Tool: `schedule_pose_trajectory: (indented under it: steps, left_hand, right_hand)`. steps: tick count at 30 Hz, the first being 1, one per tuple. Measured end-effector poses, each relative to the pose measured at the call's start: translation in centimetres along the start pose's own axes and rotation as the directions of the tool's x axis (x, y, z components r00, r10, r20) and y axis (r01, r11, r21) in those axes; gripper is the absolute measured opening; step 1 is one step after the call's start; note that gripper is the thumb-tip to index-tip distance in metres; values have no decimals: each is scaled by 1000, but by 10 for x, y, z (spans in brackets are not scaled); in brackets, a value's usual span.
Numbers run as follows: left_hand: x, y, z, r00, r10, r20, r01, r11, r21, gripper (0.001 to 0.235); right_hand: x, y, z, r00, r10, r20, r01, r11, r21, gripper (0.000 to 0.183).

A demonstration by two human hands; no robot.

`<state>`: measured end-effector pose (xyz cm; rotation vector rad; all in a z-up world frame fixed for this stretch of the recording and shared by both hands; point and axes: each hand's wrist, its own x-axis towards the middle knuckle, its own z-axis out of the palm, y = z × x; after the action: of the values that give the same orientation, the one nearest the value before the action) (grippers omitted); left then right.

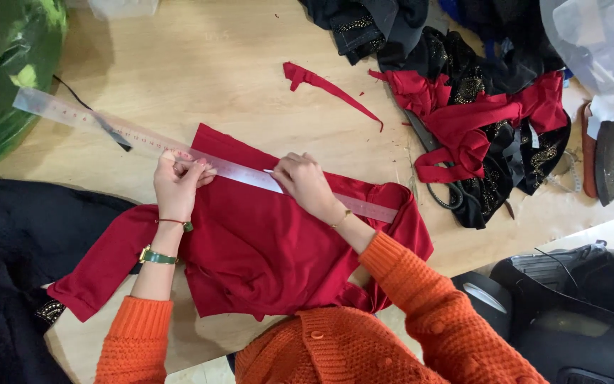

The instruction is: Measuring red fabric with a ruler and cutting it with scissors on a work table.

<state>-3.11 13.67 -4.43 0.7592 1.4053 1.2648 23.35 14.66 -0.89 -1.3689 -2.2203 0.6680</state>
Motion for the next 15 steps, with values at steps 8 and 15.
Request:
schedule_pose_trajectory:
  steps: [8,15]
  left_hand:
    - [-10,37,-17,990,-114,83,120,990,-77,31]
    - [-7,34,-21,983,-153,106,160,985,-64,39]
  right_hand:
    - [-8,-3,-74,944,163,-287,-100,970,222,9]
    - [-60,0,-96,967,232,-110,-220,969,109,5]
